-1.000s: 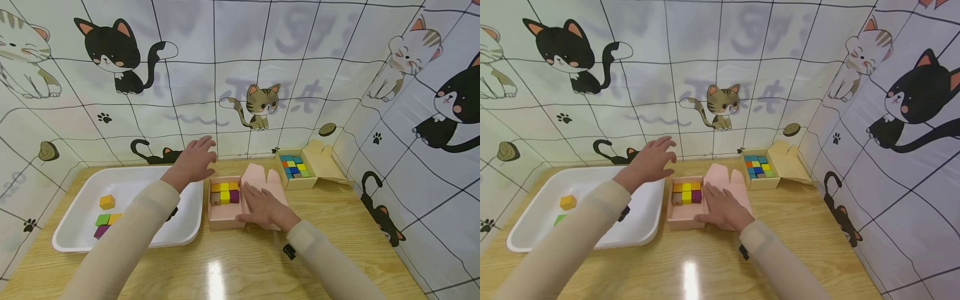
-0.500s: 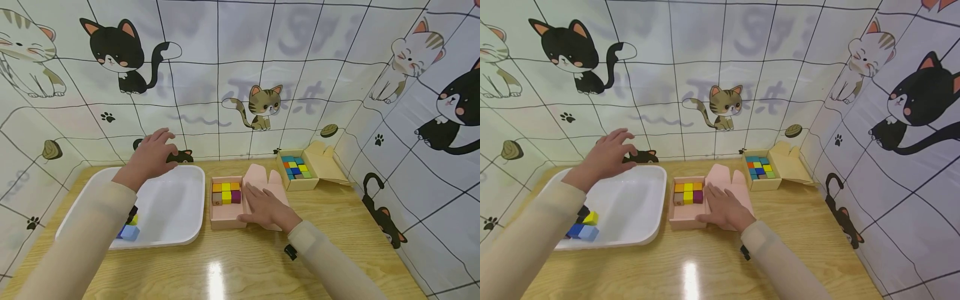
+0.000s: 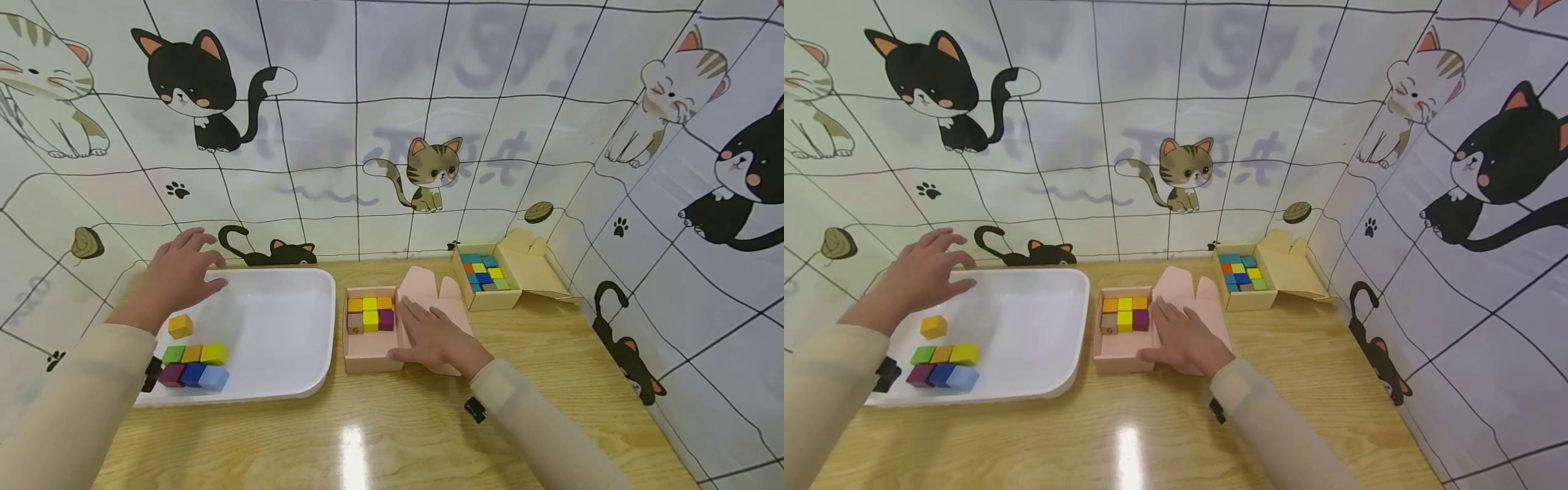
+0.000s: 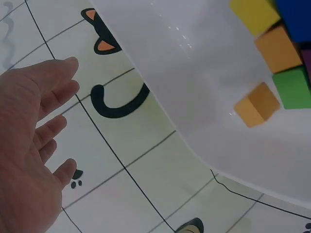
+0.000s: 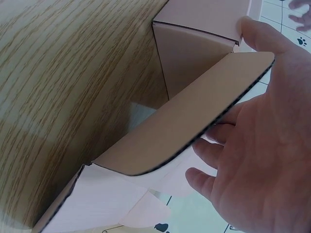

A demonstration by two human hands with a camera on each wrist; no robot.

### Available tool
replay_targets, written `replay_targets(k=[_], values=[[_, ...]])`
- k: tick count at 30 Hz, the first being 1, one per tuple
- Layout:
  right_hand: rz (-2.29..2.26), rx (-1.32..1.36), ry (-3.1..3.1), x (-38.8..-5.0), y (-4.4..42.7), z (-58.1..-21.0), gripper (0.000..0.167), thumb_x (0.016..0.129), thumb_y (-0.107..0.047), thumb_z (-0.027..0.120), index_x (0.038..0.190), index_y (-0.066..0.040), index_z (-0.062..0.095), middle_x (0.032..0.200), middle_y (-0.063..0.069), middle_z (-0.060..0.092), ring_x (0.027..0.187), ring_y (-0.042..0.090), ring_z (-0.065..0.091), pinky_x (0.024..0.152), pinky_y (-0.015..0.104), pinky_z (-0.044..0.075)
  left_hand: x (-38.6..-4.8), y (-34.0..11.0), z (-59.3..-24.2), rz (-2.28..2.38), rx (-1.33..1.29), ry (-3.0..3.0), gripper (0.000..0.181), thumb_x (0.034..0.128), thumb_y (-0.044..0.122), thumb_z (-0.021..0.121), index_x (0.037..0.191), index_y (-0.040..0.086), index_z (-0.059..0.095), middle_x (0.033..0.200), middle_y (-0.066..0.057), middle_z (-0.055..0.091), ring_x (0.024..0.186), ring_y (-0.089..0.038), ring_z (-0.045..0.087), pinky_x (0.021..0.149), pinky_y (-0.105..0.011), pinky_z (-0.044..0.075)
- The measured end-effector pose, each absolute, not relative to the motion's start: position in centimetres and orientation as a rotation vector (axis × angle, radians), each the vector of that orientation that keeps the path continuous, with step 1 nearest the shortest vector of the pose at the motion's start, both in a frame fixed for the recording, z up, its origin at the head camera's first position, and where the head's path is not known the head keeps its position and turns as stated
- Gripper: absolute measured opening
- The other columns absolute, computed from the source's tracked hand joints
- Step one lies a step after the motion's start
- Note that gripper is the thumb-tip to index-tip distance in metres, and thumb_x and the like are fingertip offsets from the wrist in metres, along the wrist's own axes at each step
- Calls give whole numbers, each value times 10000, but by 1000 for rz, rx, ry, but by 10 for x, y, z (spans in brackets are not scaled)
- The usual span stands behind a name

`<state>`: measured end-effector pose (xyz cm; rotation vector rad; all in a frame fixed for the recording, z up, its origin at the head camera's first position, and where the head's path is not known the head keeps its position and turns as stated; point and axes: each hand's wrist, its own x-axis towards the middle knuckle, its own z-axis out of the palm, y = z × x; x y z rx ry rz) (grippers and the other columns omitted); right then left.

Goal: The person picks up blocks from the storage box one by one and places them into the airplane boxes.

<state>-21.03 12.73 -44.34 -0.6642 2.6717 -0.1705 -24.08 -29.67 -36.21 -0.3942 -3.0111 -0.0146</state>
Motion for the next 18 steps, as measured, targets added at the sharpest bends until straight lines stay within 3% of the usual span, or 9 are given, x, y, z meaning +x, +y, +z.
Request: replay_targets(k=[18], values=[[-172, -678, 2673, -212, 129, -447, 993, 875, -706, 475, 1576, -133, 67, 1661, 58, 66, 1539, 223, 113, 1237, 519, 142, -216, -360, -426, 92, -244, -3194, 261, 782, 277, 762, 961, 88, 743, 1265, -319, 527, 1208, -533, 373, 983, -731, 347]])
